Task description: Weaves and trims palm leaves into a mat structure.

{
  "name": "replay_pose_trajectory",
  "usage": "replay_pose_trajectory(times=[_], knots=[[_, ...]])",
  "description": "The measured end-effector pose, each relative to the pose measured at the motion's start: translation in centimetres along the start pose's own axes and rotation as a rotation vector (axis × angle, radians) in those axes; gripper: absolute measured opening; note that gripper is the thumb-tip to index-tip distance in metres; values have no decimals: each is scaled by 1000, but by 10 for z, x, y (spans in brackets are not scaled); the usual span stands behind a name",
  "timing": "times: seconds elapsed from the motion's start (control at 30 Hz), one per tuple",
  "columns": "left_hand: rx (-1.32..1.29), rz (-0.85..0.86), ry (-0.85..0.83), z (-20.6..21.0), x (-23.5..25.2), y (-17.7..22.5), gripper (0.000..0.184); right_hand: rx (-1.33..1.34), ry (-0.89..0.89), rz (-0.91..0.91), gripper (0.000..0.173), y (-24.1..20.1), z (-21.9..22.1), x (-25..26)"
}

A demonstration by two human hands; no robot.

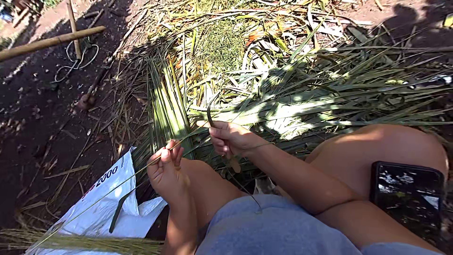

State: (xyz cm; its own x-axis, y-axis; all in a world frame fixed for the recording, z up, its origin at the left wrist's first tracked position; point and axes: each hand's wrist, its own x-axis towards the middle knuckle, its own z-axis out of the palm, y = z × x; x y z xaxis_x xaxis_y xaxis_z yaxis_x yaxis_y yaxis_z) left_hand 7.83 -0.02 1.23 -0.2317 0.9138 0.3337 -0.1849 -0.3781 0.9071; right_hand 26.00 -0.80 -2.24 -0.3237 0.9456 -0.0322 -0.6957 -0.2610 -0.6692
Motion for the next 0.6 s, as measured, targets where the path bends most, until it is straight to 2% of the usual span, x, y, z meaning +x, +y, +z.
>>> replay_pose_trajectory(times=[0.13,0.27,0.37,0.43,0.53,0.6], knots=[[-14,-56,38,-2,3,-1,21,174,-154,90,29,-8,-24,1],[1,-59,55,-7,6,-2,20,109,-93,79,31,-14,-44,4],[28,-38,112,-9,10,2,17,117,20,17,29,-18,-61,5],[73,-17,160,-14,17,8,15,150,204,20,27,-35,-71,3],[100,12,203,-21,24,12,14,199,426,-94,31,-44,-90,2],[111,35,226,-25,27,14,12,211,464,-145,34,-42,-94,1]])
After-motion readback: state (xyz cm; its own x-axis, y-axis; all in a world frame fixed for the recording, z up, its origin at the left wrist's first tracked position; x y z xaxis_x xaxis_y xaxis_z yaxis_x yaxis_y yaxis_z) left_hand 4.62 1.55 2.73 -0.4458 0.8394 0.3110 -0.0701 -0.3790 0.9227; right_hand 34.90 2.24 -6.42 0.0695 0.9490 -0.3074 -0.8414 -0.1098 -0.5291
